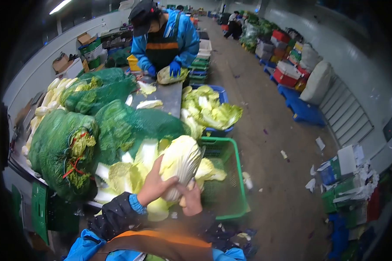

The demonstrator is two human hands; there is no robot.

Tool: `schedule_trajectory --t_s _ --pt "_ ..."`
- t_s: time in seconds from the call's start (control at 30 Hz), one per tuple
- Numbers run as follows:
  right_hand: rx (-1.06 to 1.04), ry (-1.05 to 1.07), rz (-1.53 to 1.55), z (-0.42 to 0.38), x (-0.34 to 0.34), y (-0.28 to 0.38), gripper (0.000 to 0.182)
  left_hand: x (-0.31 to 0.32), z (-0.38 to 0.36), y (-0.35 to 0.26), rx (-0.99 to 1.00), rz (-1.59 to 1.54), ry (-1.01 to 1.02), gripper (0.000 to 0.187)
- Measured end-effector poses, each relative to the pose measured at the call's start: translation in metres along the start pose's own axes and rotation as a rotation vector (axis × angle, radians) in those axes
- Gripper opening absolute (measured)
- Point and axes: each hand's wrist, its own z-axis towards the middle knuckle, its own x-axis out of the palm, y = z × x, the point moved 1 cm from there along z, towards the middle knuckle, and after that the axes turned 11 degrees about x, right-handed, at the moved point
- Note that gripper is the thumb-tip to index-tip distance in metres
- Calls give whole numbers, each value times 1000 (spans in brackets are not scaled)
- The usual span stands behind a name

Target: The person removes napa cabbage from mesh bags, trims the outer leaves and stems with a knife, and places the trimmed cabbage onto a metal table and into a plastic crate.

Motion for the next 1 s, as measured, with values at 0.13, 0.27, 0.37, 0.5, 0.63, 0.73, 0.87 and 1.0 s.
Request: schedule_trajectory --t_s 0.13,0.27,0.37,0.5,0.63,0.73,0.87,1.0 --pt "31 -98 152 1 4 2 42 6 -12 -17 136 317 -94 104" --pt "-72 -175 -152 -15 2 24 58 -8 -3 -5 202 252 -112 98" --pt "59 65 175 4 -21 11 55 -20 7 5 -164 -622 52 75" --pt "189 -22 225 12 -9 -9 43 -6 -9 -2 -123 128 2 74" --pt "192 -24 227 5 -10 -21 40 -4 -17 1 -87 148 -103 61" --pt "207 -16 228 6 -16 -28 42 -1 -24 10 -47 132 -187 55" --pt "209 -41 267 6 -18 -33 45 -8 -26 29 -137 -86 -225 50" --pt "206 8 118 8 -30 -23 46 -17 -10 25 -55 169 -196 47"
